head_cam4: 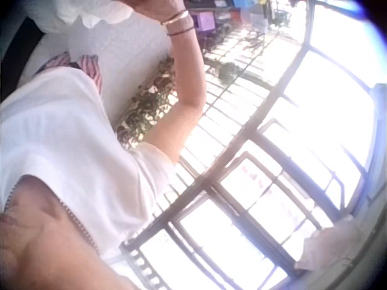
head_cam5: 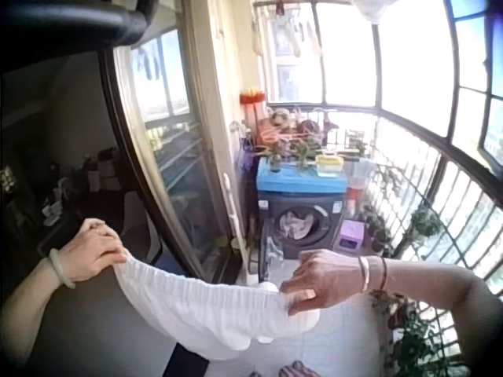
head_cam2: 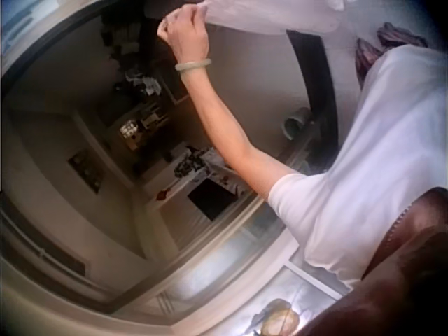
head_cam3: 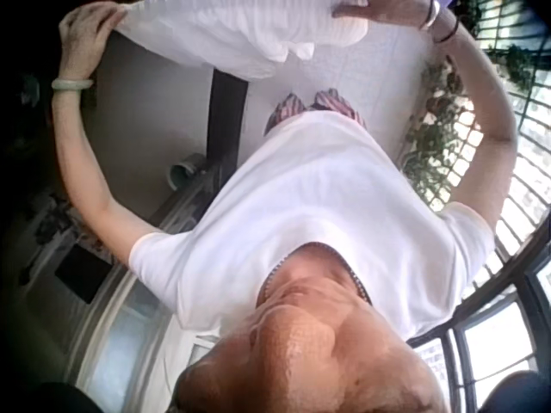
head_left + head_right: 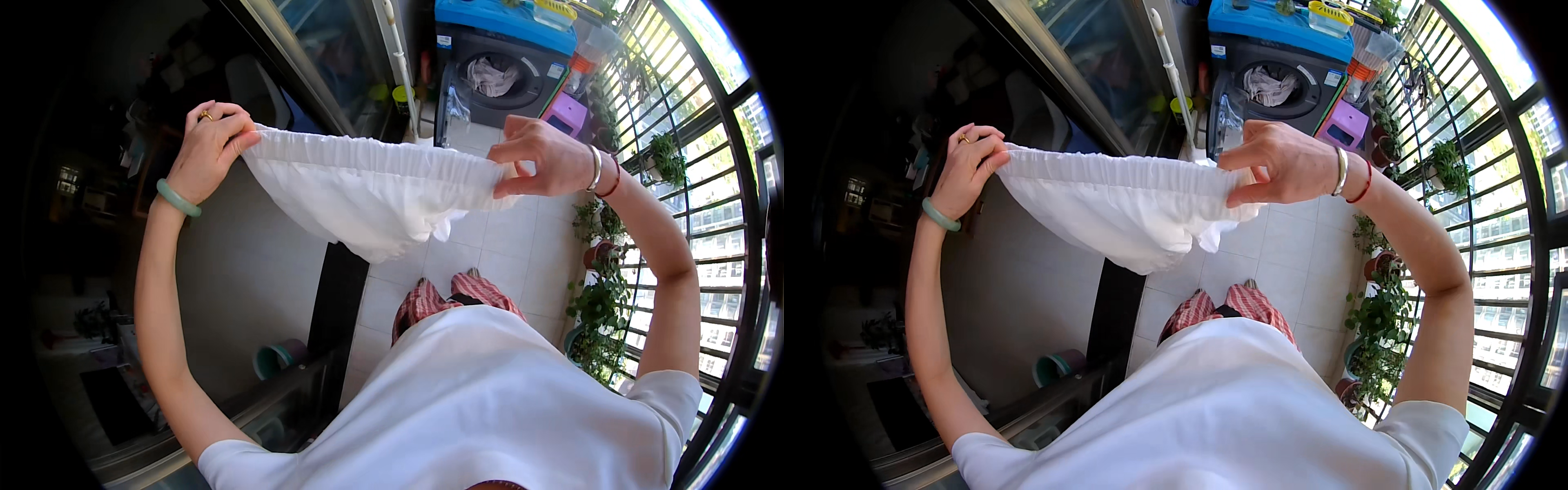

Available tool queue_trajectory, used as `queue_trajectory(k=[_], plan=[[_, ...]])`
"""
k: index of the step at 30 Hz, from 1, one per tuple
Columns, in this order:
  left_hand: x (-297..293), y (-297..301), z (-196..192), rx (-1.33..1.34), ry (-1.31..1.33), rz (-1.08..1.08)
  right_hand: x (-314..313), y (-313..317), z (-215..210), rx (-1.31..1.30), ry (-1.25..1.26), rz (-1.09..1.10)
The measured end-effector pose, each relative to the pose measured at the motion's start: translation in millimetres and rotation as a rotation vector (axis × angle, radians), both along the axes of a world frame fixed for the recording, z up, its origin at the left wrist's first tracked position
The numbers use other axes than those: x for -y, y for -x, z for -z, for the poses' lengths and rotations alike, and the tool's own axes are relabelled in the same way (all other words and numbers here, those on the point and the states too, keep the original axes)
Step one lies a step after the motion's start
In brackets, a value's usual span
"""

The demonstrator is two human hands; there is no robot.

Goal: The person removes various garments from a washing machine, shakes them out, and hangs them on hangers. They handle white shorts, beige shorts, a plaid shirt, and a pink patterned garment, placing each on a hanger and then on a drying rack.

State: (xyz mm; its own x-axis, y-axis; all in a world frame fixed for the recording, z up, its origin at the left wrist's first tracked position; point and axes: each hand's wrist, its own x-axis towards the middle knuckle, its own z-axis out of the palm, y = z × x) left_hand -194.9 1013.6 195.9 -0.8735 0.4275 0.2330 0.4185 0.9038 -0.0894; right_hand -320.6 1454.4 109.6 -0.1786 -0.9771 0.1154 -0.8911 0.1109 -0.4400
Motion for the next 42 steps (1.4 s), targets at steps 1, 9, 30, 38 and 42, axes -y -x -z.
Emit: queue_trajectory(k=[1, 9, 30, 38, 42], plan=[[6.2, 6.0, 2.2, 0.000, 0.006, 0.003, -1.6, 0.9, -6.7, -0.214, 0.031, 0.019], [-69.6, 22.2, -101.8, -0.599, -0.226, 0.076, 15.8, 11.4, -136.0, -1.107, 0.567, 0.606], [-80.9, 1.4, 53.7, 0.462, -0.958, 0.408, 10.0, -68.5, -10.6, 0.362, 0.177, -0.182], [-57.0, -34.2, 8.7, 0.064, -0.146, 0.318, -10.4, -51.6, 27.8, -0.078, 0.018, 0.192], [-50.1, -22.4, 35.2, -0.088, -0.054, 0.209, -27.5, -28.5, 19.5, -0.143, 0.182, 0.158]])
